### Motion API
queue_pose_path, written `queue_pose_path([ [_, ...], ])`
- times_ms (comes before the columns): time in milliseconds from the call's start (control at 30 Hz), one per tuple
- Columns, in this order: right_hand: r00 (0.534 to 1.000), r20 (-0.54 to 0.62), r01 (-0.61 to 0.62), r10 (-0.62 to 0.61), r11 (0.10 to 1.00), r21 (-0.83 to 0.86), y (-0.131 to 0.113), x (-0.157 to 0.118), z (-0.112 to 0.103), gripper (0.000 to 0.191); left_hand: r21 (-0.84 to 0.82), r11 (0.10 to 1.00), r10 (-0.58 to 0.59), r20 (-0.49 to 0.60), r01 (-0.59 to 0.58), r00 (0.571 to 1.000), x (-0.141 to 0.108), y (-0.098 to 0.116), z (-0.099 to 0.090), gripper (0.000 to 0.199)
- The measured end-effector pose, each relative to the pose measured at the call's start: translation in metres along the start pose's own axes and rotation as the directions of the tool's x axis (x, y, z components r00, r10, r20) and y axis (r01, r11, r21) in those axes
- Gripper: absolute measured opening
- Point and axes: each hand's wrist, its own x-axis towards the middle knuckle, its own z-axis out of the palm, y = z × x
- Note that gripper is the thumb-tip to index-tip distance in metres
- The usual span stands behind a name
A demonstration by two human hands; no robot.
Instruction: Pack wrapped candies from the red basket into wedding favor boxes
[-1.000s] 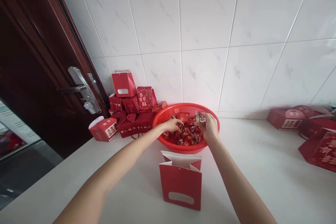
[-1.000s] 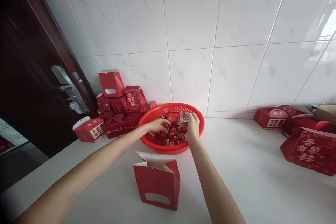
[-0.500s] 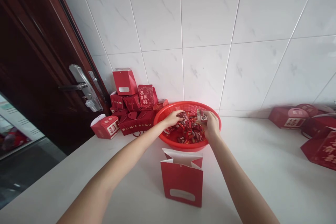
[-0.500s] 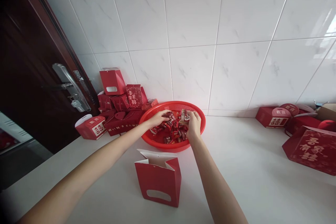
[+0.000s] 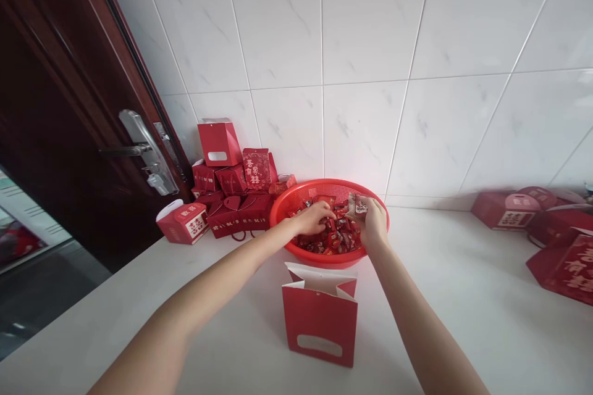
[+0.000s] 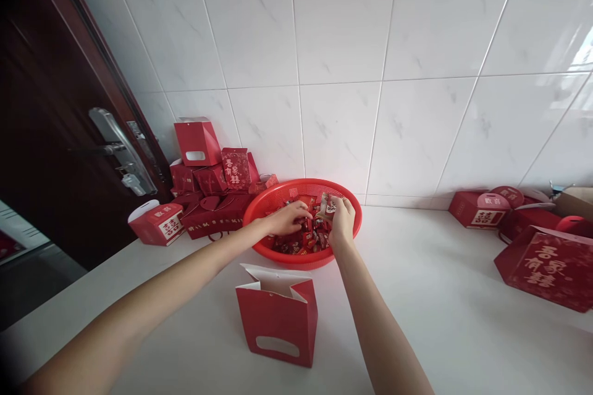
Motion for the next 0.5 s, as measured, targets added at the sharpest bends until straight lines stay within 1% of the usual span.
queue_pose_path([
  [67, 1.000, 0.002, 0.005, -0.005, 1.000, 0.001, 0.000, 0.001, 0.000, 0.009, 0.049, 0.998, 0.024, 0.084, -0.028, 0.996, 0.002, 0.004, 0.003, 0.047],
  [100, 1.000, 0.004, 0.006, -0.006, 1.000, 0.002, 0.000, 0.001, 0.000, 0.009, 0.073, 0.997, 0.018, 0.107, -0.026, 0.994, 0.003, 0.005, 0.003, 0.046],
  [167, 1.000, 0.007, 0.006, -0.006, 1.000, 0.003, 0.000, 0.001, -0.001, 0.009, 0.108, 0.994, -0.005, 0.118, -0.008, 0.993, 0.004, 0.006, 0.004, 0.035],
  [233, 1.000, 0.008, 0.008, -0.008, 1.000, 0.006, 0.000, 0.002, -0.001, 0.010, 0.114, 0.993, -0.018, 0.100, 0.006, 0.995, 0.005, 0.007, 0.003, 0.022],
  [300, 1.000, 0.012, 0.010, -0.011, 1.000, 0.009, 0.001, 0.002, -0.001, 0.009, 0.088, 0.996, -0.019, 0.057, 0.014, 0.998, 0.005, 0.008, 0.001, 0.016],
  [400, 1.000, 0.019, 0.016, -0.017, 1.000, 0.010, 0.002, 0.003, -0.001, 0.008, 0.003, 0.999, -0.042, -0.070, 0.042, 0.997, 0.005, 0.007, -0.004, 0.016],
  [500, 0.999, 0.030, 0.028, -0.029, 1.000, 0.007, 0.005, 0.005, -0.001, 0.009, -0.121, 0.989, -0.113, -0.218, 0.088, 0.969, 0.007, 0.002, -0.007, 0.014],
])
